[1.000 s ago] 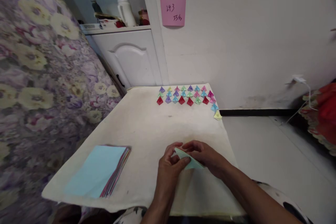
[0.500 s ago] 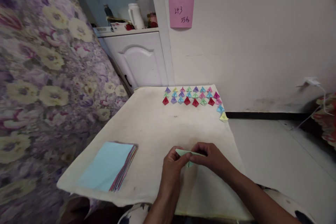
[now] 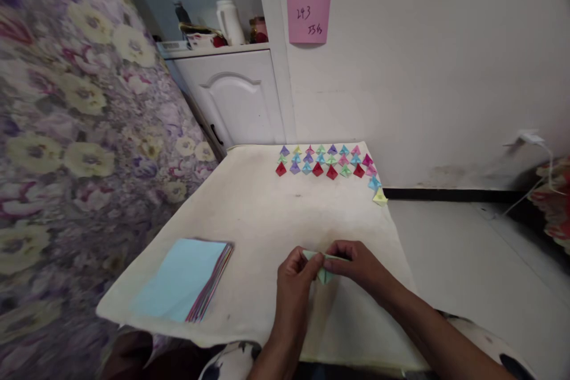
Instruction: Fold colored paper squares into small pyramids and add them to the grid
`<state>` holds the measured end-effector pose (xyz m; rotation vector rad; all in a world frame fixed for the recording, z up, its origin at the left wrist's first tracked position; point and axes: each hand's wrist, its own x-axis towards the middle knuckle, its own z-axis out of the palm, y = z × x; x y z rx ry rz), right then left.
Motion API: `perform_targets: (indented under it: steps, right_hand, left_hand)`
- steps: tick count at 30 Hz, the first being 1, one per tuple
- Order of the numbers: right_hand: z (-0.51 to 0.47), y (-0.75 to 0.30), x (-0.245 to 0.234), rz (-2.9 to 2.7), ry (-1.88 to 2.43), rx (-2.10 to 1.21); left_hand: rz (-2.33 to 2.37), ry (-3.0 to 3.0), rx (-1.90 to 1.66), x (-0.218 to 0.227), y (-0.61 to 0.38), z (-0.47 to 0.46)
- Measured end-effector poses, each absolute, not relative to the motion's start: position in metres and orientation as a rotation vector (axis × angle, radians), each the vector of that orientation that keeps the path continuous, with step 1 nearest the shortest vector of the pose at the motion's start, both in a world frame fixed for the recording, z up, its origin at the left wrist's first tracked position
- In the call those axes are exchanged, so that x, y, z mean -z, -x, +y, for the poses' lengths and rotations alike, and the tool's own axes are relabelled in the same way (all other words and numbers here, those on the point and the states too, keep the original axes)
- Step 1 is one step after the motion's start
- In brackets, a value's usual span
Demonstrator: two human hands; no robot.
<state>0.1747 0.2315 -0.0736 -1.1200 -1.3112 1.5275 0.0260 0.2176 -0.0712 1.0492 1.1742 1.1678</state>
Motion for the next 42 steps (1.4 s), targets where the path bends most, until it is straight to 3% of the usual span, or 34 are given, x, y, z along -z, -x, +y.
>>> perform_targets:
  steps: [17, 32, 42]
  right_hand:
    - [0.233, -0.181, 0.071, -1.323, 1.173, -1.558]
    - [0.234, -0.184, 0.068, -1.266, 1.145, -1.517]
    - [0.235, -0.184, 0.068, -1.351, 1.162, -1.413]
  left_hand:
    - [1.212, -1.097, -1.177, 0.063, -0.016, 0.226]
    - [1.055, -1.121, -0.892, 0.071, -0.024, 0.225]
    - [1.046, -1.043, -0.964, 0.067, -0.028, 0.222]
